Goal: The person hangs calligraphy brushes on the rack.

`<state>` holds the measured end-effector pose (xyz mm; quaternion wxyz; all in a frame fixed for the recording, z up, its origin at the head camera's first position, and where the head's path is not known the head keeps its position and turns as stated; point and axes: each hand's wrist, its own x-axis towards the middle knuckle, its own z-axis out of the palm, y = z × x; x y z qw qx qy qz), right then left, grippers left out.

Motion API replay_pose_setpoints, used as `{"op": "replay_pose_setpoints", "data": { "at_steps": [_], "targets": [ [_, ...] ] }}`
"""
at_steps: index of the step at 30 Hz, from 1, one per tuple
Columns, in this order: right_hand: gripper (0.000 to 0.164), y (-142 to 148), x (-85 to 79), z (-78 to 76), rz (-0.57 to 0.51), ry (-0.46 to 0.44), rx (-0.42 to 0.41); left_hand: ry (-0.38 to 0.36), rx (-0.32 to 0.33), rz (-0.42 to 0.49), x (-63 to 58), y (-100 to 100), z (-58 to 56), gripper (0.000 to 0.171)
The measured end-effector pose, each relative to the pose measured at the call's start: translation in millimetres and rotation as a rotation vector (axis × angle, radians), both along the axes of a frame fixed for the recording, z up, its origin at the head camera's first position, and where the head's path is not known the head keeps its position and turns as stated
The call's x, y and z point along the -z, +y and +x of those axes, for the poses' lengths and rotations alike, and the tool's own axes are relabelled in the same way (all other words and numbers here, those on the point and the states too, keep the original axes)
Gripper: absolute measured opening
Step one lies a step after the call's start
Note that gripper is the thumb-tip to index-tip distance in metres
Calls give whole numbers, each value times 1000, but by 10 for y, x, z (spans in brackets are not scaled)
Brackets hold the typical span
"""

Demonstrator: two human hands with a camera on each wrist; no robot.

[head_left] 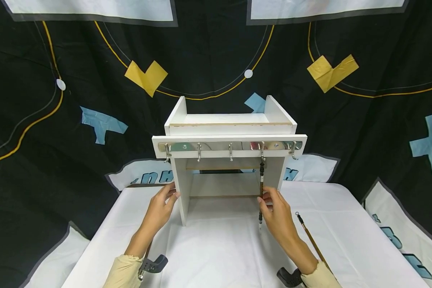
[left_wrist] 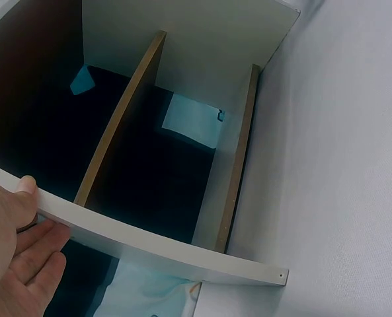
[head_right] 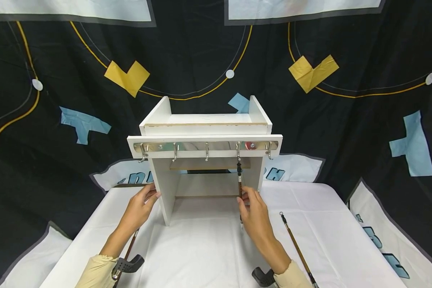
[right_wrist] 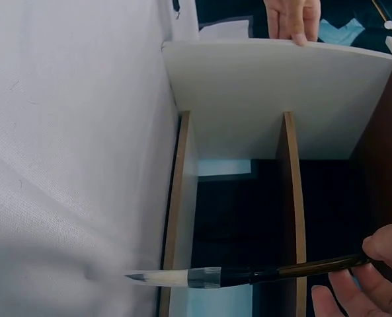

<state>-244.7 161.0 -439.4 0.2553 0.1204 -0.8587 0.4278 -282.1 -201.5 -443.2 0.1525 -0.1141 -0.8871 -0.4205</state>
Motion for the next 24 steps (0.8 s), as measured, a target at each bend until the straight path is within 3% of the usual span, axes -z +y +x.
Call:
{"op": "replay_pose_setpoints", "data": {
  "at_steps": [24],
  "targets": [
    [26, -43, 70, -83, -10, 11, -7, 17, 11, 9, 8, -4, -11, 44]
  ]
}}
